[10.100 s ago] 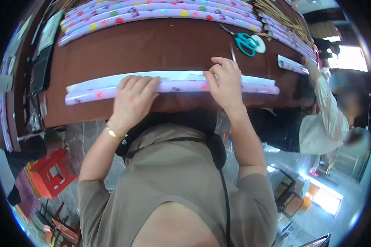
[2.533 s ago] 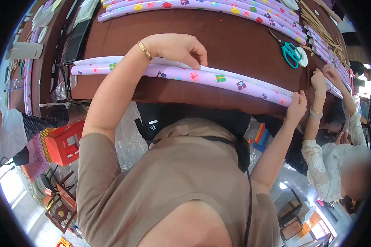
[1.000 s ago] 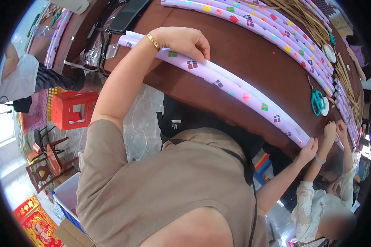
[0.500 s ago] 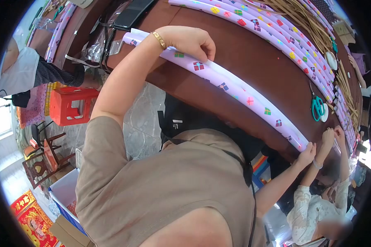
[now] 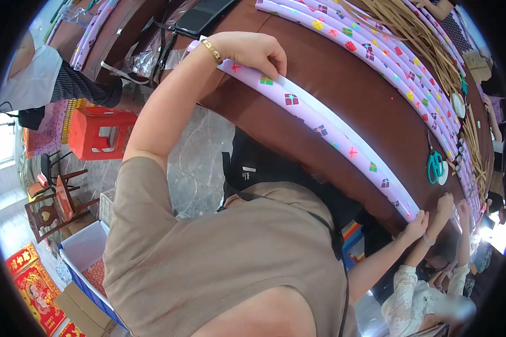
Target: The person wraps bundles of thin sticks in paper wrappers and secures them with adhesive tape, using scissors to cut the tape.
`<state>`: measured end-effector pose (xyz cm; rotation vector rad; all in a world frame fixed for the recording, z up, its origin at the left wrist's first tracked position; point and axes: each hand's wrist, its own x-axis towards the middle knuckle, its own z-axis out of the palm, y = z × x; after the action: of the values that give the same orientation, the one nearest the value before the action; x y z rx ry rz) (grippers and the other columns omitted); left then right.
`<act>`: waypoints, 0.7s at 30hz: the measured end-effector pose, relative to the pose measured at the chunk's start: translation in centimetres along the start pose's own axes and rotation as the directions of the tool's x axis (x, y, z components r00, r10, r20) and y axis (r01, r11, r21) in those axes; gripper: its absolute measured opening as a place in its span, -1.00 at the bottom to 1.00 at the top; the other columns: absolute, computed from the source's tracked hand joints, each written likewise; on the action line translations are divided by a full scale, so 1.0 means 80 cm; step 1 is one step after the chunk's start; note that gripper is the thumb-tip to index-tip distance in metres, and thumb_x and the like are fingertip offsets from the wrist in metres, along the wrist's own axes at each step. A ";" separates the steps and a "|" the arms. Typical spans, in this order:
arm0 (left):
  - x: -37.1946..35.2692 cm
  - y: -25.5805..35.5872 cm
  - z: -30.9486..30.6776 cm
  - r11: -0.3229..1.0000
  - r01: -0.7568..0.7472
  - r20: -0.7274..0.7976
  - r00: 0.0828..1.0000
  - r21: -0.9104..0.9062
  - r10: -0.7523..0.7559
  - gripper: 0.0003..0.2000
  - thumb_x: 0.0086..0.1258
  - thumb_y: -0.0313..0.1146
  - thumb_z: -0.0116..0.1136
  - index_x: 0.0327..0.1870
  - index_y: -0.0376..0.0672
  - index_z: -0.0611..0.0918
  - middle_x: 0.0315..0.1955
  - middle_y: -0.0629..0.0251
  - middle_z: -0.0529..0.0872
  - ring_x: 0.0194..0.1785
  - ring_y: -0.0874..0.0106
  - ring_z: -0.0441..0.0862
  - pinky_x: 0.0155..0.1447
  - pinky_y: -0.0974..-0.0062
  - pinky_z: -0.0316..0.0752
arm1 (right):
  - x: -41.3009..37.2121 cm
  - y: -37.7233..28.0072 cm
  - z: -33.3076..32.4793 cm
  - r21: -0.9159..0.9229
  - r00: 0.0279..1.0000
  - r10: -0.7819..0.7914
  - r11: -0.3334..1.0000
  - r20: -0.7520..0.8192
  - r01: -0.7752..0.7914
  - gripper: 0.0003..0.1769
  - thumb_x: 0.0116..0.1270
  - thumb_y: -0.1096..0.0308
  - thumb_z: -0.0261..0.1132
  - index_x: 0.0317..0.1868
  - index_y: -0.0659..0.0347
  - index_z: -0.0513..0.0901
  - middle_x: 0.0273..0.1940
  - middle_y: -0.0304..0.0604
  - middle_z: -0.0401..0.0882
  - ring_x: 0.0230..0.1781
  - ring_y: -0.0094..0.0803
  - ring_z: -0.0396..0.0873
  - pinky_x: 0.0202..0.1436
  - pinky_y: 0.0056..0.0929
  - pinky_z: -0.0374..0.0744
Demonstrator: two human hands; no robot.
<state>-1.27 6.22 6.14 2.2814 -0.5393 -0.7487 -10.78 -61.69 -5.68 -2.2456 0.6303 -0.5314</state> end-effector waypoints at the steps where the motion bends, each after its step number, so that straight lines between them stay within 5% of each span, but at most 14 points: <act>1: -0.002 -0.001 -0.002 1.000 0.002 -0.004 1.000 -0.002 -0.002 -0.80 0.28 -0.42 0.25 -0.14 -0.29 0.74 -0.29 0.26 0.80 -0.21 0.45 0.70 -0.03 0.47 0.57 | 0.001 0.002 -0.001 0.018 1.000 0.004 1.000 0.005 -0.004 -0.39 0.49 0.21 0.23 0.35 0.54 0.44 0.34 0.13 0.50 0.30 -0.20 0.49 0.39 -0.33 0.39; 10: -0.046 -0.053 -0.041 0.980 0.177 -0.090 0.982 0.090 -0.169 -0.78 0.29 -0.39 0.23 -0.11 -0.24 0.76 -0.30 0.30 0.80 -0.25 0.48 0.69 -0.10 0.47 0.56 | 0.006 -0.002 -0.005 -0.046 0.999 0.033 0.998 0.041 -0.031 -0.39 0.49 0.20 0.19 0.35 0.54 0.44 0.38 0.14 0.45 0.35 -0.16 0.45 0.46 -0.30 0.32; 21: -0.030 -0.030 -0.020 0.999 0.041 -0.060 0.997 0.011 -0.040 -0.80 0.31 -0.36 0.27 -0.13 -0.27 0.75 -0.28 0.26 0.80 -0.20 0.45 0.70 -0.02 0.47 0.56 | 0.005 -0.004 -0.003 0.027 0.997 0.073 0.997 0.030 -0.073 -0.39 0.50 0.20 0.20 0.36 0.53 0.43 0.37 0.11 0.45 0.32 -0.21 0.46 0.43 -0.32 0.35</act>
<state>-1.64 9.91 6.29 2.3241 -0.4728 -0.6965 -10.50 -61.84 -5.19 -2.1914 0.6834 -0.4679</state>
